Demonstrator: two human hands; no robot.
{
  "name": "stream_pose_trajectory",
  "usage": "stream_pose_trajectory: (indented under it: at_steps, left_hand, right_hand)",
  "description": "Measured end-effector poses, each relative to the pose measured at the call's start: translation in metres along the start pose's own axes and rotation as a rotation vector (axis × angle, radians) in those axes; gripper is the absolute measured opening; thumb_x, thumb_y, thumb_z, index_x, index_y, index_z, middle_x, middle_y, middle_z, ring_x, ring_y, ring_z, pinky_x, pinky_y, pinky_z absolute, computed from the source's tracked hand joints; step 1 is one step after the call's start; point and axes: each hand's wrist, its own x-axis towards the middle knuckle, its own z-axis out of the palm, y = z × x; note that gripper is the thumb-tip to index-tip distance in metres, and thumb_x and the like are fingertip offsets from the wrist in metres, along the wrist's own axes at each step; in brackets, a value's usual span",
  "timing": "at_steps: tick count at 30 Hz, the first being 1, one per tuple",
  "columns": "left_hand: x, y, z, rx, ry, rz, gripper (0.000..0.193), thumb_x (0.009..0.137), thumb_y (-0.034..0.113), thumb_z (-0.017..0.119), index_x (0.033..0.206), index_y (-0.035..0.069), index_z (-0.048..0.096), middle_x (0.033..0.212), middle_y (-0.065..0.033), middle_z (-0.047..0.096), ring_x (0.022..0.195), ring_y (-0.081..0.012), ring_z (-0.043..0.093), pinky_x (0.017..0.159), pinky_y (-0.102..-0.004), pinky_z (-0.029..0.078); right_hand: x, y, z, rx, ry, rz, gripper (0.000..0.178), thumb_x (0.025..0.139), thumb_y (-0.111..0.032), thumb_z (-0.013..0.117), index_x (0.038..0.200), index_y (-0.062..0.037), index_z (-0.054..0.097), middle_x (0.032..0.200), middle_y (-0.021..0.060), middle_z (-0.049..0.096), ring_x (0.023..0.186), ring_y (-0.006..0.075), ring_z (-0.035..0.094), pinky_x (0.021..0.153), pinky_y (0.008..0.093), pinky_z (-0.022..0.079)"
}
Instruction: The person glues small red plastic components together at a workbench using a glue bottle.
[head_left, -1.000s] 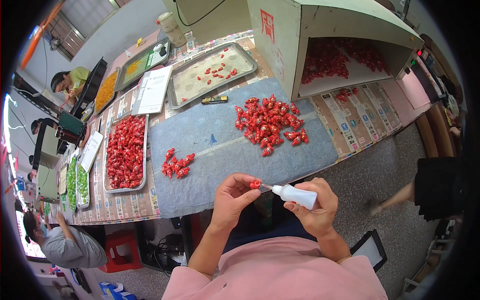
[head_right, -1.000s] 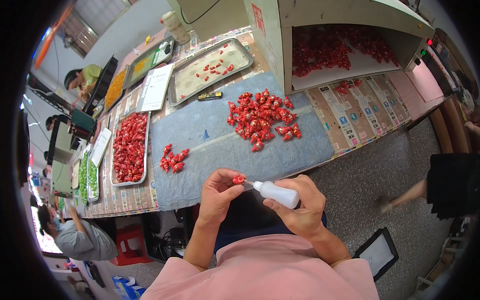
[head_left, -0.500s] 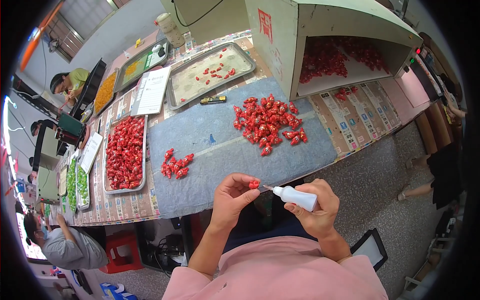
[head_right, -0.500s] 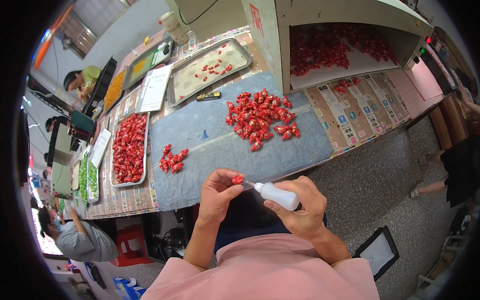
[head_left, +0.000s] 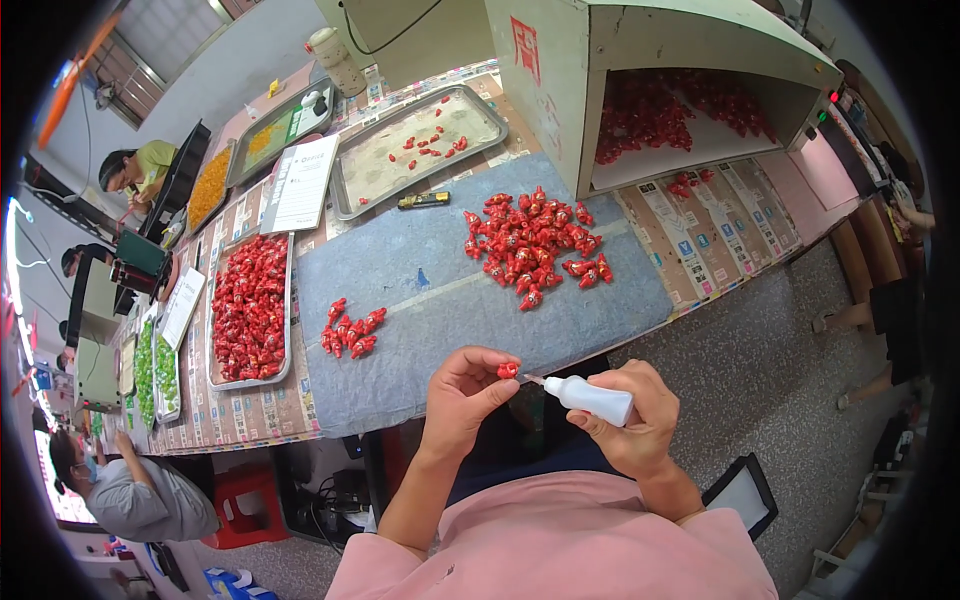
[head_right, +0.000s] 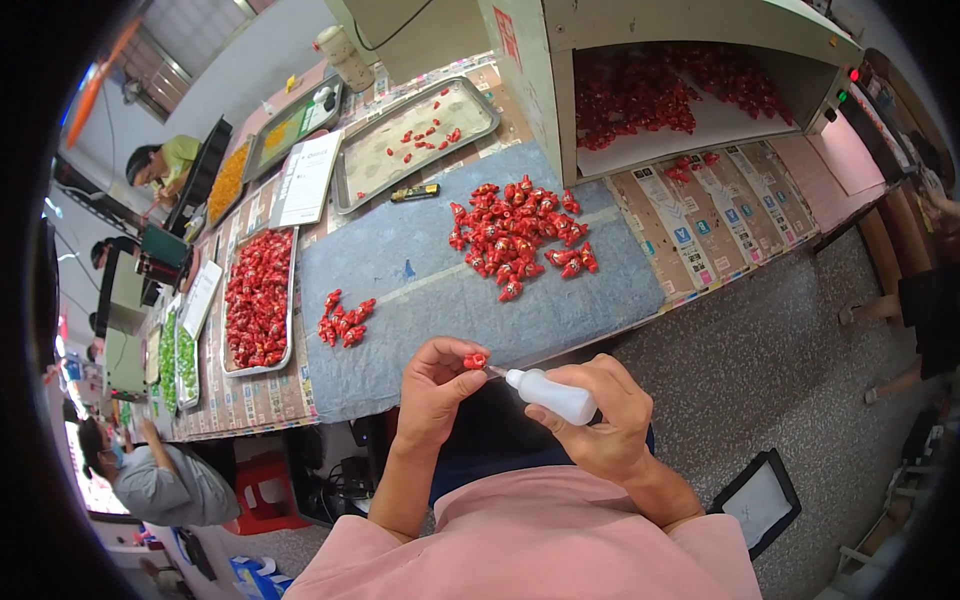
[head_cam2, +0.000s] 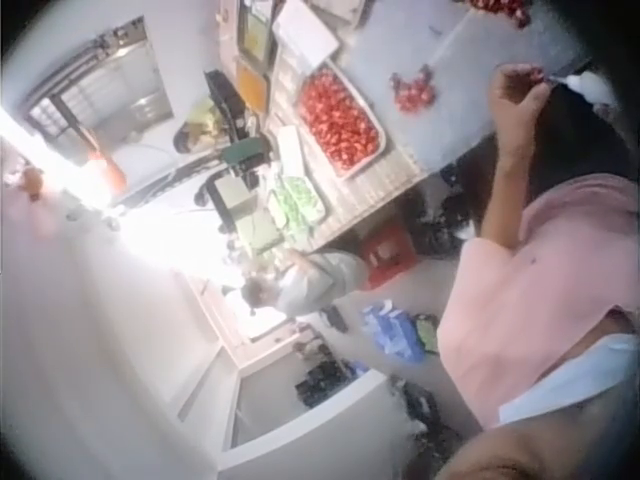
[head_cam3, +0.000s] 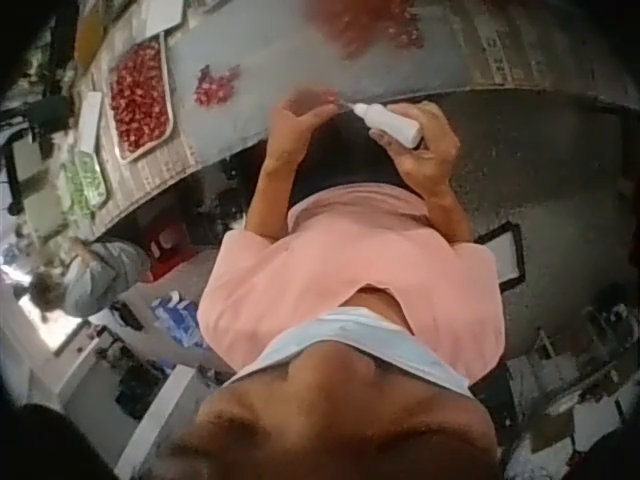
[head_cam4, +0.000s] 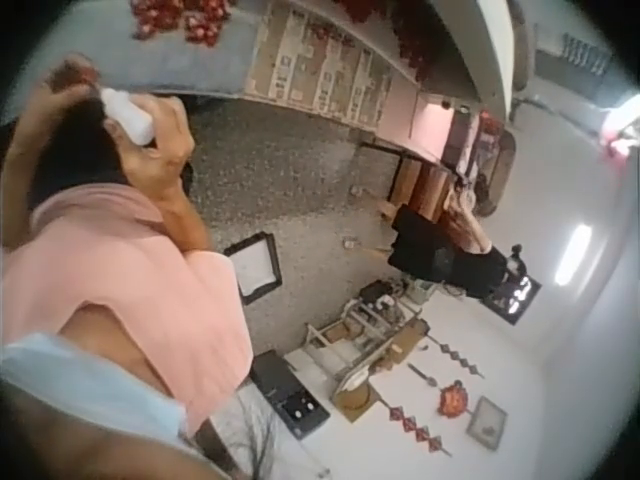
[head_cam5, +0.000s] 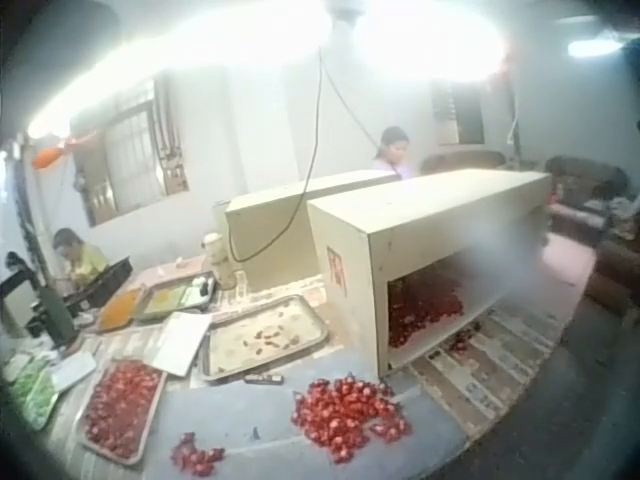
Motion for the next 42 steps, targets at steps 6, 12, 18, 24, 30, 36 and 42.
stream_pose_trajectory:
  at_steps: [6,12,18,24,30,36,42]
  left_hand:
    - [-0.001,0.001,0.000,0.001,0.000,-0.004,0.026,0.079,-0.004,0.073,0.101,0.004,0.061,0.105,-0.0084,0.067,0.094,-0.0123,0.062,0.087,-0.0270,0.049]
    - [0.000,0.001,0.000,0.009,-0.004,-0.011,0.026,0.080,-0.004,0.073,0.101,0.004,0.061,0.106,-0.0086,0.067,0.094,-0.0124,0.062,0.087,-0.0269,0.049]
    - [0.001,0.002,-0.001,0.000,-0.016,-0.024,0.025,0.080,-0.004,0.072,0.102,0.004,0.061,0.106,-0.0089,0.067,0.094,-0.0126,0.062,0.088,-0.0275,0.049]
    - [0.001,0.002,0.000,0.009,-0.016,-0.035,0.025,0.081,-0.005,0.071,0.102,0.003,0.061,0.106,-0.0092,0.067,0.095,-0.0132,0.062,0.088,-0.0277,0.049]
    - [0.001,0.004,0.002,0.018,-0.015,-0.042,0.025,0.081,-0.005,0.071,0.103,0.003,0.061,0.106,-0.0097,0.067,0.095,-0.0130,0.062,0.088,-0.0275,0.050]
    - [0.002,0.004,0.001,0.025,-0.008,-0.044,0.026,0.079,-0.003,0.073,0.101,0.004,0.060,0.104,-0.0113,0.067,0.094,-0.0150,0.064,0.088,-0.0293,0.051]
    - [0.000,0.004,-0.006,-0.025,-0.018,-0.047,0.025,0.082,-0.003,0.071,0.103,0.003,0.061,0.106,-0.0104,0.067,0.096,-0.0143,0.063,0.089,-0.0281,0.050]
  right_hand:
    - [0.000,0.000,0.001,0.015,0.000,-0.006,0.036,0.067,-0.023,0.087,0.089,-0.0041,0.066,0.078,0.0058,0.064,0.064,0.0170,0.054,0.056,0.0283,0.042]
    - [0.002,0.000,0.003,0.022,0.003,-0.012,0.036,0.067,-0.022,0.087,0.089,-0.0043,0.066,0.078,0.0061,0.064,0.064,0.0171,0.055,0.056,0.0282,0.042]
    - [0.001,0.000,0.003,0.023,0.008,-0.008,0.036,0.066,-0.022,0.088,0.090,-0.0044,0.066,0.079,0.0063,0.065,0.064,0.0172,0.055,0.056,0.0284,0.043]
    - [0.001,0.000,0.003,0.042,0.009,-0.009,0.036,0.067,-0.021,0.087,0.091,-0.0046,0.066,0.080,0.0065,0.065,0.065,0.0174,0.055,0.057,0.0283,0.043]
    - [0.003,0.002,0.002,0.037,0.005,-0.018,0.035,0.067,-0.017,0.087,0.092,-0.0041,0.067,0.081,0.0077,0.066,0.065,0.0182,0.057,0.057,0.0286,0.045]
    - [0.004,0.002,0.001,0.028,0.013,-0.025,0.034,0.067,-0.014,0.086,0.093,-0.0037,0.067,0.082,0.0087,0.066,0.067,0.0195,0.060,0.057,0.0289,0.047]
    - [0.001,0.012,0.007,0.069,0.053,0.021,0.037,0.069,-0.018,0.087,0.093,-0.0028,0.064,0.084,0.0049,0.062,0.070,0.0135,0.056,0.061,0.0265,0.045]
